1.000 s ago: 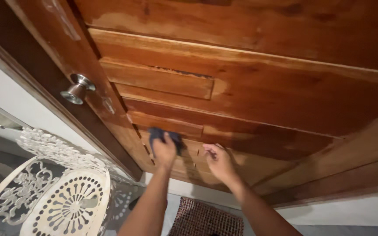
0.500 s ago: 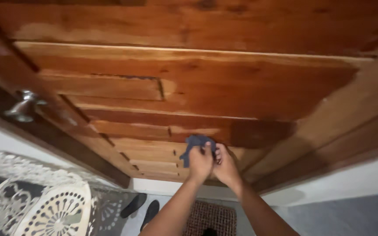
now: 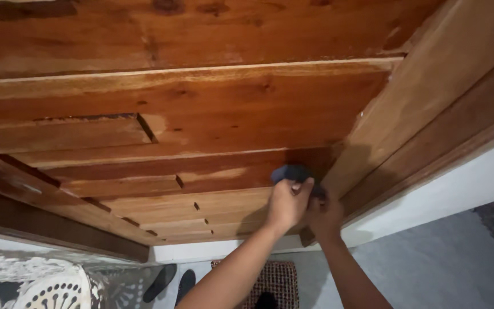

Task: The person cleans a wooden door by spraying a cleaning solution and wiping the surface with a cloth. They repeatedly spray and wipe different sections of the door, including the handle area and edges.

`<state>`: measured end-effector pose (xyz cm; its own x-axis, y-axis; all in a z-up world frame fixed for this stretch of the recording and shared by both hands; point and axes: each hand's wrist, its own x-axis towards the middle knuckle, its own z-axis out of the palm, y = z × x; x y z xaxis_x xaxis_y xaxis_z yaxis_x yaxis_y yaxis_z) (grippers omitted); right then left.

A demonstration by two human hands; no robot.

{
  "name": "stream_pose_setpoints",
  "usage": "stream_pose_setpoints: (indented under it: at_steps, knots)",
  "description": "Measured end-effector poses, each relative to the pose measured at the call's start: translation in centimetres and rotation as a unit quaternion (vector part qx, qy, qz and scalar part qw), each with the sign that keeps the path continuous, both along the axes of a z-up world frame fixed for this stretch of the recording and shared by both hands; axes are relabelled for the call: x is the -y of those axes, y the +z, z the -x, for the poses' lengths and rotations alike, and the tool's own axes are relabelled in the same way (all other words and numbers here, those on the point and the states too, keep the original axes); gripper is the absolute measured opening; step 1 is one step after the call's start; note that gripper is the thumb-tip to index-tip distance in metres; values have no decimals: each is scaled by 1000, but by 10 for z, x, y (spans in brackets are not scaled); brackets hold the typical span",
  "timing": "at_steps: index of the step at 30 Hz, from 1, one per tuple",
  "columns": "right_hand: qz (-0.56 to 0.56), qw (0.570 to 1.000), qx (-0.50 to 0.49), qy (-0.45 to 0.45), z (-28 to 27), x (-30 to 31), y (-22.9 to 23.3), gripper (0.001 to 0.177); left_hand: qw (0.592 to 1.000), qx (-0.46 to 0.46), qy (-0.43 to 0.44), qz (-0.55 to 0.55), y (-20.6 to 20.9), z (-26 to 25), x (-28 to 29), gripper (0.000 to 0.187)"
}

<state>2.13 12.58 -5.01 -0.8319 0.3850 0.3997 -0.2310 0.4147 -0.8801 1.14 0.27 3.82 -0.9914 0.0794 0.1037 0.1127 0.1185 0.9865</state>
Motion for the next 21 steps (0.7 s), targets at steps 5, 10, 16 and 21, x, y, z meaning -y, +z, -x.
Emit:
stream_pose_setpoints:
  at_steps: [5,10,16,21]
  knots:
    - [6,994,-12,-110,4,-15,2,17,999,-28,-1,-32,21,0,13,21]
    - [25,997,45,-56,12,2,3,16,997,-20,69,-29,-3,7,9,17]
    - [-16,996,91,10,11,26,-14,16,979,-144,110,-94,-50,8,25,19]
    - [-48,983,105,142,20,65,-57,15,966,166,183,-74,-101,1,98,50]
